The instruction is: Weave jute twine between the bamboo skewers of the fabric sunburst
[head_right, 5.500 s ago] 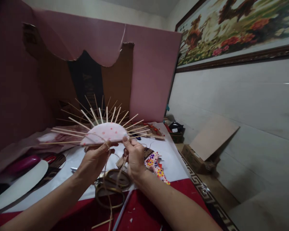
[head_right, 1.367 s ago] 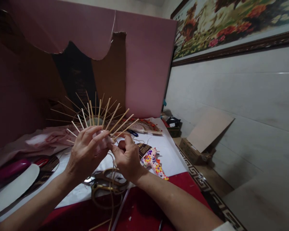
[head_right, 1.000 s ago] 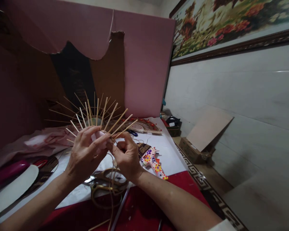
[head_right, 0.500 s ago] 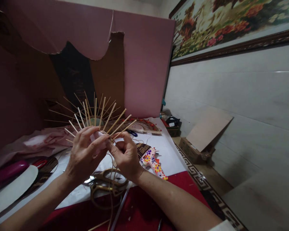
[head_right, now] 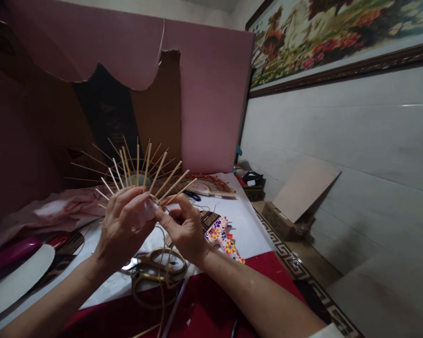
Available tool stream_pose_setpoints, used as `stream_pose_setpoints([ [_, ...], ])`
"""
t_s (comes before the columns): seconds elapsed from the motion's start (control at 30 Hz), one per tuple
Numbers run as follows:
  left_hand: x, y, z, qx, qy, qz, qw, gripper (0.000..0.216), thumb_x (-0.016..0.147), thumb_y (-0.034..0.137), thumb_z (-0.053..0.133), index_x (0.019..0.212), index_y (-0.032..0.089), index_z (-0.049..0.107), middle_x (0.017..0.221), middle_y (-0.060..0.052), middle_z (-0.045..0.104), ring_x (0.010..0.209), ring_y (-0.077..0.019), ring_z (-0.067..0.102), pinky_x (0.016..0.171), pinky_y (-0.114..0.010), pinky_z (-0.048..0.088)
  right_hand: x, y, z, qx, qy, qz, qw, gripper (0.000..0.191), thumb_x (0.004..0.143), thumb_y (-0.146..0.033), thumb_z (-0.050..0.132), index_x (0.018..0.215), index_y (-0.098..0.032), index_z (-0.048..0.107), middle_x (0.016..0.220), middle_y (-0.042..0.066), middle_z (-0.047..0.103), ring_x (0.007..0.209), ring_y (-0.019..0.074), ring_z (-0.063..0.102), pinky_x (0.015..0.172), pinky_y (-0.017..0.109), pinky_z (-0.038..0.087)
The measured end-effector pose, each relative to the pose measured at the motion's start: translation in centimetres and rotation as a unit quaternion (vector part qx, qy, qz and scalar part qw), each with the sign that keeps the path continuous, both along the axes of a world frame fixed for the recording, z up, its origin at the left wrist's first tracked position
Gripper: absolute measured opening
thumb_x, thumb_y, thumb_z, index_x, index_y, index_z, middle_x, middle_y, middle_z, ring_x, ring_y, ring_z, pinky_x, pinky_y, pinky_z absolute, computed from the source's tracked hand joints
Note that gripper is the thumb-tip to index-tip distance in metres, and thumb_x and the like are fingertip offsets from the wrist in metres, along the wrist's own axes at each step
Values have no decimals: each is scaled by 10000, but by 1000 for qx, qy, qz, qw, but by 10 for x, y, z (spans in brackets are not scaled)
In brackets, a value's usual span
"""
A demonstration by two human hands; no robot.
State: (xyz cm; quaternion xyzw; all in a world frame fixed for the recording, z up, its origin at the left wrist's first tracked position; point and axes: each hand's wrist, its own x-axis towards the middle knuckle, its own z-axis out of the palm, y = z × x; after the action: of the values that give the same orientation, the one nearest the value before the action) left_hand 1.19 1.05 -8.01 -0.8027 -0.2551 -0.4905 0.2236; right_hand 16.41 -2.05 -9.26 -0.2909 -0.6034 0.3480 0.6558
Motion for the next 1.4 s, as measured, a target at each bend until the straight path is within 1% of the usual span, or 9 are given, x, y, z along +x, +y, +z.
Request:
stream_pose_setpoints([
  [0.13, 0, -1, 0, 7, 8, -2, 1000, 488, 751, 125, 662, 1193, 162, 459, 1185, -181, 521, 1154, -340, 451, 947, -545, 410, 1, 1, -1, -3, 2, 11, 1000, 136, 826, -277, 638, 888, -237, 523, 492, -112, 334, 441, 66, 242, 438, 233, 184],
  [0.33, -1, -1, 0, 7, 15, 0, 1000, 476, 751, 130, 664, 1179, 205, 469, 1216, -157, 489, 1163, -336, 435, 939, -544, 412, 1, -1, 0, 1, -2, 18, 1000, 146, 820, -280, 647, 888, -235, 527, 483, -115, 324, 435, 64, 233, 432, 234, 174],
  [0.6, -1, -2, 1, -1, 18, 4, 1000, 478, 757, 136, 656, 1183, 234, 464, 1207, -142, 482, 1150, -327, 429, 931, -544, 411, 2, 0, 0, 13, -15, 3, 1000, 146, 824, -302, 633, 904, -227, 537, 512, -101, 391, 435, 62, 268, 425, 220, 198],
  [0.77, 0, -4, 2, 3, 13, -1, 1000, 481, 761, 124, 647, 1177, 258, 447, 1219, -126, 459, 1164, -328, 417, 928, -551, 414, 3, -3, 8, -3, -7, 26, 1000, 190, 800, -338, 660, 882, -220, 537, 487, -112, 341, 418, 54, 230, 414, 210, 182],
  [0.93, 1, -4, 4, 6, 23, 1, 1000, 409, 783, 109, 617, 1125, 281, 473, 1220, -109, 440, 1152, -320, 434, 912, -554, 420, 5, 0, 8, 1, -5, 48, 999, 172, 809, -309, 662, 883, -216, 538, 487, -116, 319, 417, 47, 218, 417, 205, 171],
  [1.03, 1, -5, 5, -2, 21, 0, 1000, 415, 782, 111, 619, 1129, 284, 472, 1233, -109, 436, 1157, -318, 433, 924, -560, 408, 6, -1, 7, 1, -23, 40, 999, 193, 810, -306, 660, 922, -219, 528, 490, -118, 309, 415, 50, 229, 416, 204, 170],
  [1.17, 0, -4, 4, -15, 6, -15, 1000, 465, 765, 79, 617, 1153, 289, 470, 1256, -110, 423, 1164, -310, 430, 940, -553, 402, 6, -5, 9, 2, -39, 26, 999, 219, 828, -334, 626, 963, -210, 507, 522, -104, 335, 431, 61, 273, 418, 205, 200],
  [1.3, -1, -4, 4, -27, -7, -23, 999, 494, 750, 65, 621, 1169, 284, 479, 1273, -117, 411, 1172, -312, 426, 945, -552, 402, 7, -6, 9, 29, -56, -11, 998, 185, 852, -335, 580, 956, -187, 541, 566, -74, 366, 483, 80, 316, 442, 221, 243],
  [1.4, -2, -4, 5, -27, -12, -29, 999, 500, 744, 66, 631, 1168, 287, 485, 1268, -113, 419, 1166, -307, 435, 945, -547, 405, 9, -6, 9, 41, -62, -25, 997, 166, 856, -311, 574, 961, -183, 565, 584, -63, 383, 496, 83, 325, 451, 229, 248],
])
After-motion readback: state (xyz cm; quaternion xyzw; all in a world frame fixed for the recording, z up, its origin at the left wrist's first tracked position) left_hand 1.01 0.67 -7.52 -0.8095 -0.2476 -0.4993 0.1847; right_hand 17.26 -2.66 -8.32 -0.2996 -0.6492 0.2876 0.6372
